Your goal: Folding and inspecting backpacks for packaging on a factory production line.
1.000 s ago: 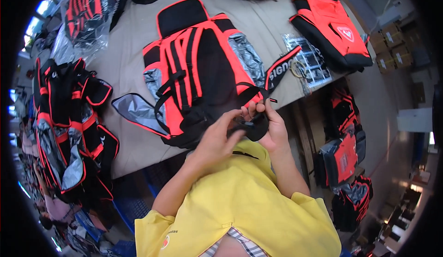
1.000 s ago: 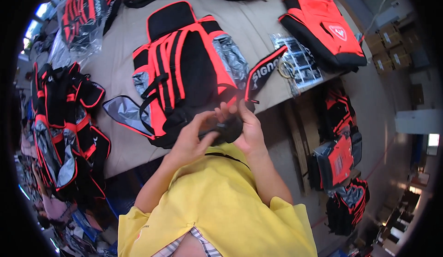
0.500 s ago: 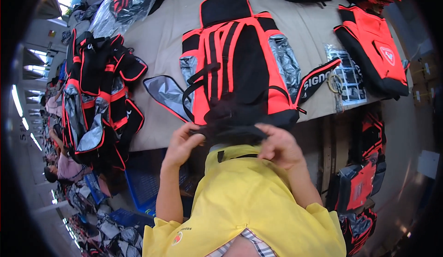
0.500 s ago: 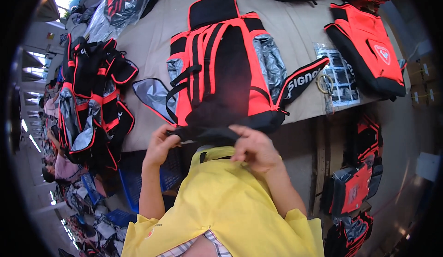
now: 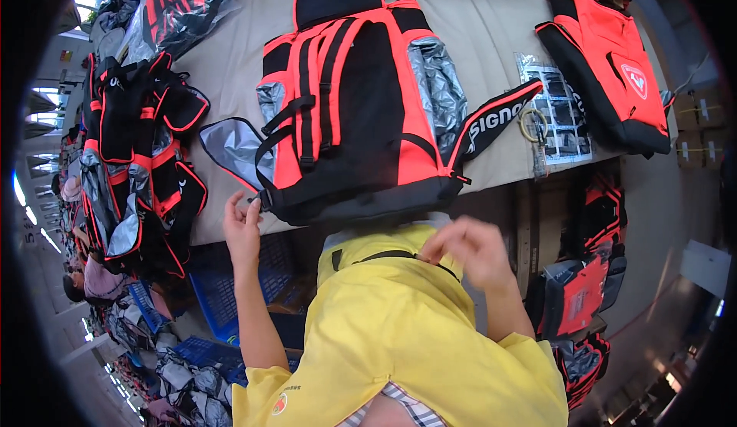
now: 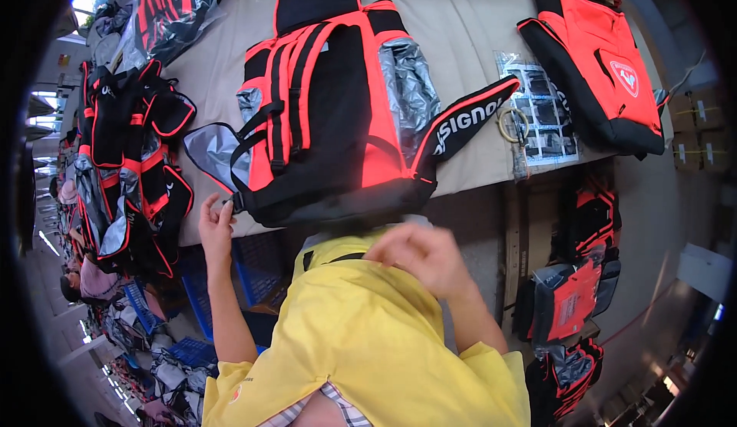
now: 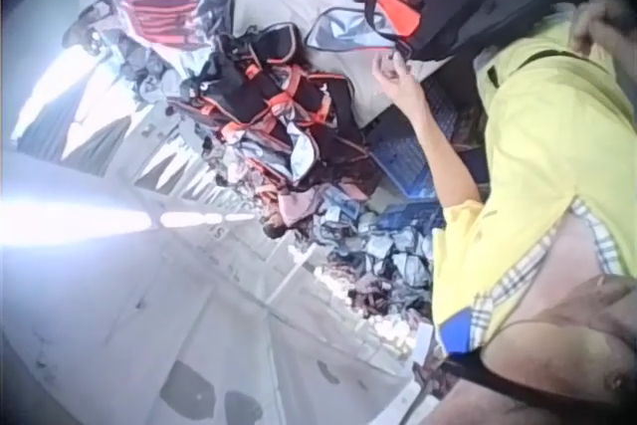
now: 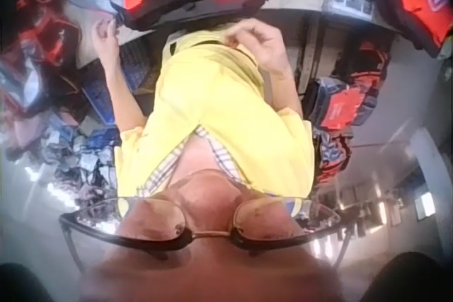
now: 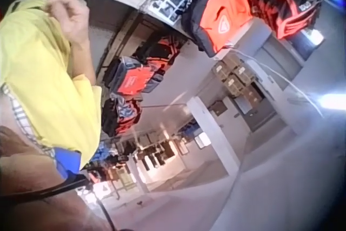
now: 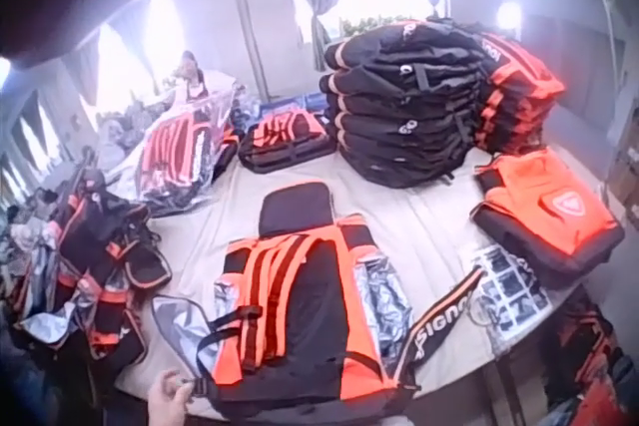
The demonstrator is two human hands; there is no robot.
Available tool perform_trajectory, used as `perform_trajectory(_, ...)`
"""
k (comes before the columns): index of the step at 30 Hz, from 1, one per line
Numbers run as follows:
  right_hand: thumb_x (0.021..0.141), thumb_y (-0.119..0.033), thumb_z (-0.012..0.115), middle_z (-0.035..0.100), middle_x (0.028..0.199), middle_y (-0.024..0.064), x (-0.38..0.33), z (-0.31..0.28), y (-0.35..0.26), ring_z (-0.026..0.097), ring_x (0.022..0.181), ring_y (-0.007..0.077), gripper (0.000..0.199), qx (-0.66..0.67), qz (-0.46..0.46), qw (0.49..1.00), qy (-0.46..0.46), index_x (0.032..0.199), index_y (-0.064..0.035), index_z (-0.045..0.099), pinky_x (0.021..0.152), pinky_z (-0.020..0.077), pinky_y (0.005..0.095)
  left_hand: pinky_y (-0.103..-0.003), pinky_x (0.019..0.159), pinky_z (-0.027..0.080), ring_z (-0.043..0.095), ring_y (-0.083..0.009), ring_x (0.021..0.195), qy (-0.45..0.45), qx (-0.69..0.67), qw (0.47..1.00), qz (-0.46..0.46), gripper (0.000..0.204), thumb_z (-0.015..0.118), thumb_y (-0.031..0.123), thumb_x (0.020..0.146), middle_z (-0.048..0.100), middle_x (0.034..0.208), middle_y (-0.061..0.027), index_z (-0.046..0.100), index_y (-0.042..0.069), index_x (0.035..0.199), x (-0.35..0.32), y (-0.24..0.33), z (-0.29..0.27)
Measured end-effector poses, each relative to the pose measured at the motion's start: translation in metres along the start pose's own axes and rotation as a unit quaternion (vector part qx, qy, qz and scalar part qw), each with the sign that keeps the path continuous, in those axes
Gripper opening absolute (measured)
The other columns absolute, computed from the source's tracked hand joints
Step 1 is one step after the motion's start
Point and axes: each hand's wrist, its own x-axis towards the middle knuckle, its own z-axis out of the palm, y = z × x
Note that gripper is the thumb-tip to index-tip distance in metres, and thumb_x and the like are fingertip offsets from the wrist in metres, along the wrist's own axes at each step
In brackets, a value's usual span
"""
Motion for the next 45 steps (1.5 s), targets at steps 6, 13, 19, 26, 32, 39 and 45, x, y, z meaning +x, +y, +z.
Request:
perform_trajectory(6, 0.099, 0.006, 0.059, 0.078, 0.108, 0.0237, 0.018, 0.044, -0.104, 0.078, 0.085, 0.0305, 0.025, 0.033, -0.258, 0.921, -0.290, 0.121, 0.0054, 0.072, 0.072, 0.0641, 0.0378, -0.048, 0.119, 0.037, 0.047, -0.0436, 0.145, 0.089, 0.390, 0.832, 0.384, 0.062, 0.077, 0.021, 0.097, 0.053, 0.152, -0.0230, 0.054, 0.005, 0.153, -0.026, 0.005, 0.090)
perform_trajectory(13, 0.097, -0.011, 0.079, 0.077, 0.111, 0.0283, 0.043, 0.062, -0.136, 0.078, 0.085, 0.0304, 0.025, 0.223, -0.383, 0.846, -0.295, 0.119, 0.0008, 0.080, 0.077, 0.0646, 0.0409, -0.063, 0.125, 0.016, 0.036, -0.0355, 0.156, 0.056, 0.478, 0.797, 0.366, 0.067, 0.071, 0.036, 0.097, 0.043, 0.166, -0.0168, 0.051, 0.011, 0.156, -0.024, -0.041, 0.148)
perform_trajectory(19, 0.098, -0.013, 0.081, 0.077, 0.118, 0.0253, 0.068, 0.072, -0.142, 0.076, 0.108, 0.0265, 0.035, 0.303, -0.493, 0.736, -0.352, 0.125, 0.0076, 0.075, 0.115, 0.0501, 0.0455, -0.062, 0.126, 0.015, 0.039, -0.0348, 0.154, 0.053, 0.447, 0.812, 0.373, 0.067, 0.070, 0.032, 0.097, 0.044, 0.166, -0.0167, 0.051, 0.011, 0.157, -0.012, -0.039, 0.153)
perform_trajectory(26, 0.093, 0.001, 0.069, 0.077, 0.113, 0.0191, 0.055, 0.008, -0.120, 0.078, 0.088, 0.0307, 0.036, -0.020, -0.273, 0.925, -0.263, 0.129, 0.0013, 0.071, 0.072, 0.0633, 0.0350, -0.064, 0.126, 0.016, 0.039, -0.0357, 0.154, 0.040, 0.460, 0.815, 0.350, 0.067, 0.071, 0.031, 0.096, 0.046, 0.164, -0.0183, 0.050, 0.008, 0.156, -0.015, -0.037, 0.145)
perform_trajectory(32, 0.096, -0.024, 0.077, 0.069, 0.130, 0.0235, 0.124, -0.057, -0.038, 0.061, 0.130, 0.0400, 0.044, -0.540, -0.128, 0.826, 0.101, 0.130, 0.0020, 0.069, 0.107, 0.0502, 0.0457, -0.061, 0.122, 0.024, 0.043, -0.0439, 0.147, 0.016, 0.404, 0.836, 0.370, 0.071, 0.074, 0.030, 0.085, 0.048, 0.156, -0.0257, 0.056, 0.004, 0.149, -0.023, 0.033, 0.148)
perform_trajectory(39, 0.098, -0.040, 0.072, 0.065, 0.135, 0.0163, 0.134, -0.080, 0.052, 0.043, 0.150, 0.0402, 0.045, -0.669, 0.033, 0.739, 0.066, 0.118, 0.0007, 0.075, 0.116, 0.0398, 0.0621, -0.069, 0.122, 0.024, 0.042, -0.0392, 0.151, -0.201, 0.507, 0.729, 0.414, 0.067, 0.063, 0.057, 0.097, 0.049, 0.161, -0.0168, 0.059, 0.019, 0.152, 0.031, 0.039, 0.206)
perform_trajectory(45, 0.090, -0.040, 0.081, 0.063, 0.132, 0.0217, 0.124, -0.095, 0.031, 0.042, 0.148, 0.0487, 0.049, -0.676, 0.074, 0.707, 0.194, 0.116, 0.0008, 0.075, 0.113, 0.0415, 0.0609, -0.064, 0.118, 0.030, 0.054, -0.0334, 0.139, -0.218, 0.469, 0.760, 0.394, 0.059, 0.063, 0.055, 0.099, 0.059, 0.151, -0.0151, 0.068, 0.014, 0.141, 0.047, 0.060, 0.214)
